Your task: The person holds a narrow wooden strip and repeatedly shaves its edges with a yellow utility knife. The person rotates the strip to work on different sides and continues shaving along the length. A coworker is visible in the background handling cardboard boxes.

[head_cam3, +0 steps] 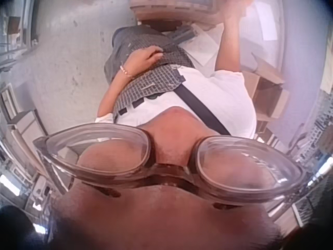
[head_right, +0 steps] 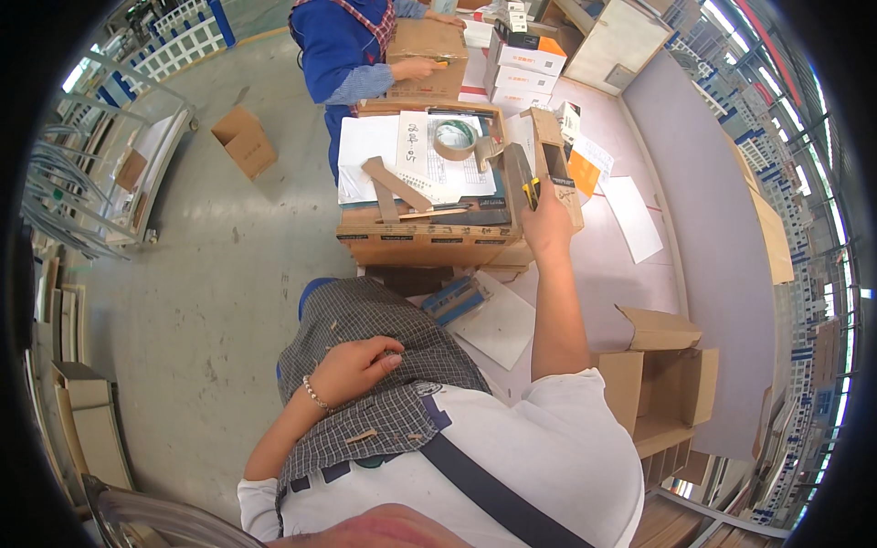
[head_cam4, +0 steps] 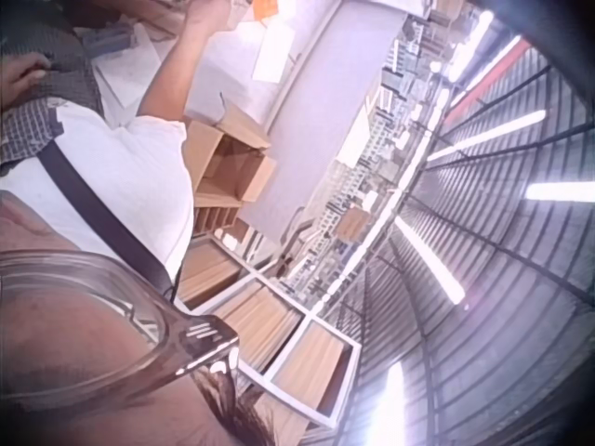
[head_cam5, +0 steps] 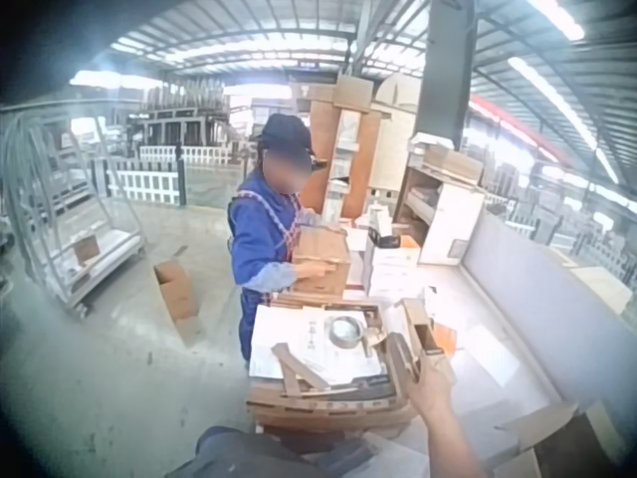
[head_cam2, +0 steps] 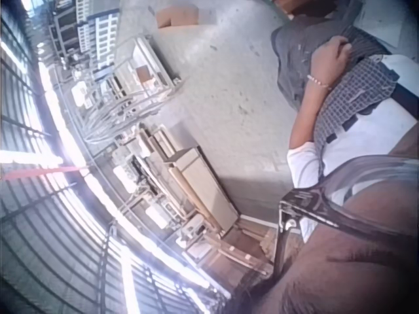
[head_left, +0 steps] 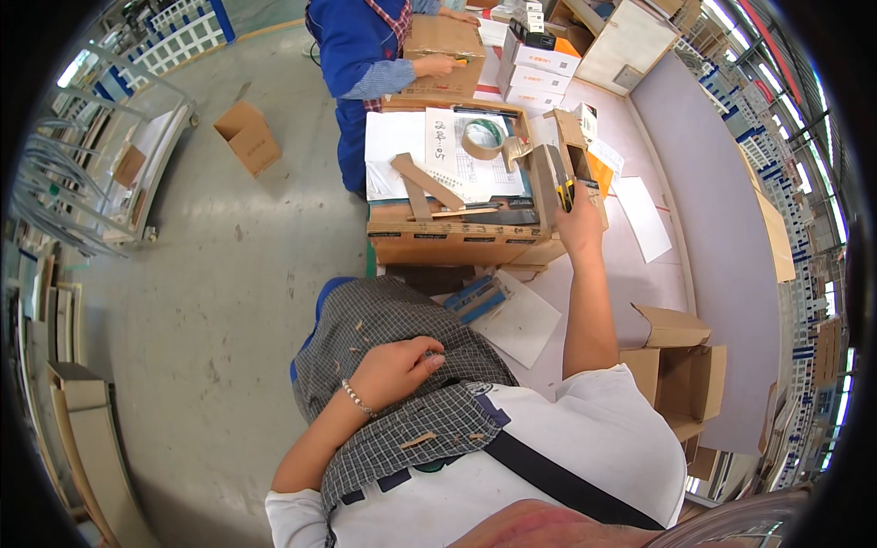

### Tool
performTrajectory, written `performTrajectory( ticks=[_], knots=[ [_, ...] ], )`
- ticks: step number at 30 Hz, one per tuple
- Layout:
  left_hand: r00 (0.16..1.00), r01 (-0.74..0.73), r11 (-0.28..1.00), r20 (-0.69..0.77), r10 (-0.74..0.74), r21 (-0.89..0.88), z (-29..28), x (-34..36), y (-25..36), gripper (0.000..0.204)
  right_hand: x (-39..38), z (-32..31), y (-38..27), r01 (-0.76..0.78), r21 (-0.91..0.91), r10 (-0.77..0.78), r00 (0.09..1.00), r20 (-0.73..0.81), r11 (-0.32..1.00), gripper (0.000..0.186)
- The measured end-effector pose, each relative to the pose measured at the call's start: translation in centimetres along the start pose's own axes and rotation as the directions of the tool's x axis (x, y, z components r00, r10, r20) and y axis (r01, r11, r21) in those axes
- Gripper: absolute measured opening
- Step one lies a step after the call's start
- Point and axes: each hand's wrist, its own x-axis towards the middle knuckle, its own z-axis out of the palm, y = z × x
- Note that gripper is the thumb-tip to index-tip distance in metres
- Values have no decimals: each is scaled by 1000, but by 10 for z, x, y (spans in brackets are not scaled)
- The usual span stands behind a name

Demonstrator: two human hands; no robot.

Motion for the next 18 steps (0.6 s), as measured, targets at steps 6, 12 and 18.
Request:
performTrajectory(
  ticks=[6, 12, 18],
  knots=[
    [1000, 19, 1000, 13, -19, 1, 0, 1, 2, 28, -1, -1, -1, 30, 51, -29, 1000, -11, 998, 49],
    [999, 38, 999, 31, -38, 9, 0, 1, 2, 29, -2, -2, -4, 40, 70, -39, 999, -23, 997, 47],
    [999, 22, 999, 26, -23, 26, 0, 1, 2, 30, -1, -2, -4, 38, 99, -37, 999, -17, 994, 46]
  ],
)
